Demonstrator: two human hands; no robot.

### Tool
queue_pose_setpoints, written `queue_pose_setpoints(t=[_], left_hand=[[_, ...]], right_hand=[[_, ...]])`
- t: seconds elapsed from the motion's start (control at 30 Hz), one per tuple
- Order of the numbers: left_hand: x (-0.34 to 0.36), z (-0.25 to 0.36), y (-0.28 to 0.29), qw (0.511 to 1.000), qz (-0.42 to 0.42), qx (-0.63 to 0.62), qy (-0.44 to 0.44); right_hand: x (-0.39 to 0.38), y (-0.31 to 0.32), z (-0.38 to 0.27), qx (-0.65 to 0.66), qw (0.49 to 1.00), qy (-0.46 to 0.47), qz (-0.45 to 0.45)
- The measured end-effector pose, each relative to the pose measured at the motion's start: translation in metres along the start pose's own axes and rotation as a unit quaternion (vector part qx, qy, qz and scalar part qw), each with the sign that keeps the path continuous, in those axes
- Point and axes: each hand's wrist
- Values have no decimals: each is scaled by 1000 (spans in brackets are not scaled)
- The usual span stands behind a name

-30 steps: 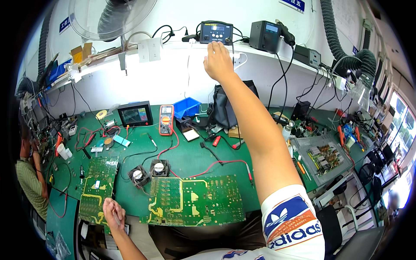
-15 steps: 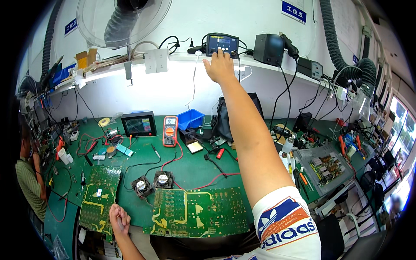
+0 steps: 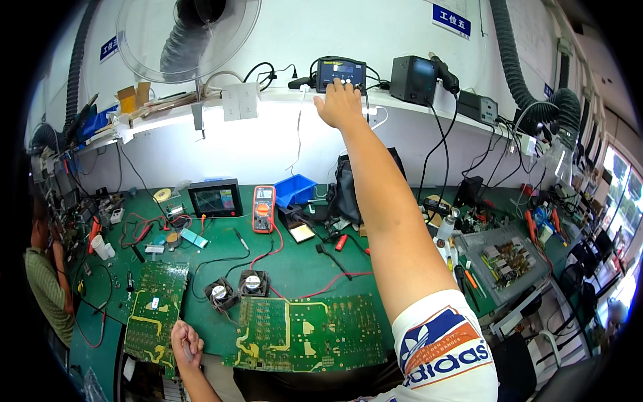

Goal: The person solders components on a large green circuit board using a soldering iron and solder wire, after turning on a power supply unit.

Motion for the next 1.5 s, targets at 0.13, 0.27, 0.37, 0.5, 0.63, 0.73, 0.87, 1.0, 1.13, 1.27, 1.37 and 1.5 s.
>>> queue_pose_setpoints(t=[0.13, 0.27, 0.37, 0.5, 0.63, 0.73, 0.87, 1.0, 1.13, 1.27, 1.37, 1.5], left_hand=[[-1, 0, 0, 1000, 4, 3, 10], [0, -1, 2, 1000, 5, 2, 14], [1, -2, 1, 1000, -3, -6, 16], [1, -2, 4, 1000, -9, -4, 14], [0, 0, 1, 1000, -6, -3, 22], [-1, 0, 0, 1000, -7, -1, 20], [0, 0, -1, 1000, -15, 4, 21], [0, -1, 0, 1000, -9, 16, 20], [0, -2, 0, 999, -10, 25, 22], [0, -2, 1, 999, -21, 32, 22], [1, -3, 3, 999, -27, 32, 20], [1, -5, 3, 999, -29, 31, 18]], right_hand=[[3, 2, 2, 10, 1000, 7, -7], [2, 3, 0, 2, 1000, 2, -28], [3, 3, 2, -6, 1000, 1, -30], [4, 7, -1, -2, 999, -1, -50], [5, 9, 1, 14, 999, -12, -44], [5, 10, -1, 2, 998, -9, -58], [3, 8, 1, -2, 999, -6, -48], [3, 10, -1, -13, 998, -7, -61], [3, 10, -1, -16, 999, -2, -51], [2, 14, -2, -21, 998, 3, -61], [1, 13, -1, -28, 998, 7, -57], [1, 11, -1, -21, 998, 4, -64]])
Point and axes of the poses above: each hand's wrist, its own x-axis towards the middle knuckle, its own y-axis out of the back of the hand, z = x × y, and after that the axes turned 2 degrees about -y, right-handed
